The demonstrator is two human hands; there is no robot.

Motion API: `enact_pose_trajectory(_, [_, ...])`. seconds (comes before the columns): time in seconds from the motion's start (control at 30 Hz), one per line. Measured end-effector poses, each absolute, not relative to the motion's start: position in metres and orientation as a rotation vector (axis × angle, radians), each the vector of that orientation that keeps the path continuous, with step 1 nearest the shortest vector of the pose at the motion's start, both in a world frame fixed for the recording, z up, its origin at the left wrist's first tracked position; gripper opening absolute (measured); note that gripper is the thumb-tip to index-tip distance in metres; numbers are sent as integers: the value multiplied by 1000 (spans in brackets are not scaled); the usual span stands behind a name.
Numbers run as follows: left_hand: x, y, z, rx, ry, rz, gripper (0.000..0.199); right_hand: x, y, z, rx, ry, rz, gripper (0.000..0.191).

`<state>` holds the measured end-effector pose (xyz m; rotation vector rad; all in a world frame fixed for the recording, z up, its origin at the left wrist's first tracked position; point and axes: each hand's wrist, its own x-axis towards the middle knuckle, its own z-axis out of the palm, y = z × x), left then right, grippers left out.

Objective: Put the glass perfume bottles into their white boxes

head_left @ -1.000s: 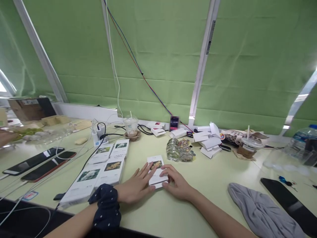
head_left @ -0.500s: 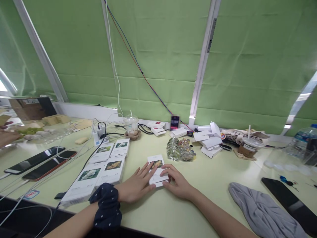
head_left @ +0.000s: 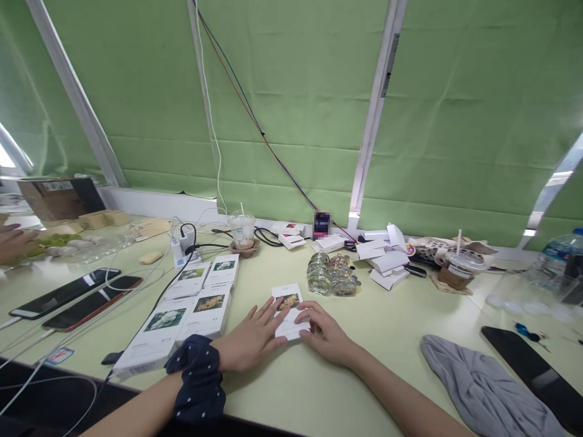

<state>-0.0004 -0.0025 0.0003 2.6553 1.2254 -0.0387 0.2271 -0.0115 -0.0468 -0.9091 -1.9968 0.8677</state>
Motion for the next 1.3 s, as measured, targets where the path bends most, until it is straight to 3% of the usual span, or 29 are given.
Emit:
enact_pose_trajectory(0.43, [2,4,-14,2851,1254,93,55,222,-9,-48,-911,-1915,800,13])
enact_pose_trajectory(0.77, [23,-3,-17,2927,1373,-45,54,217,-7,-54,-949,-1835,776,13])
enact_pose_trajectory(0.9, [17,17,-11,2945,1425,-119,53,216,-5,-58,-1027,-1686,743,25])
enact_pose_trajectory(1.07, [-9,60,11,2858,1613,-364,70,215,-2,-60,-1079,-1682,747,23])
enact_pose_trajectory(1.3, [-37,115,16,2728,1837,-253,59,213,-2,-62,-1113,-1759,729,23])
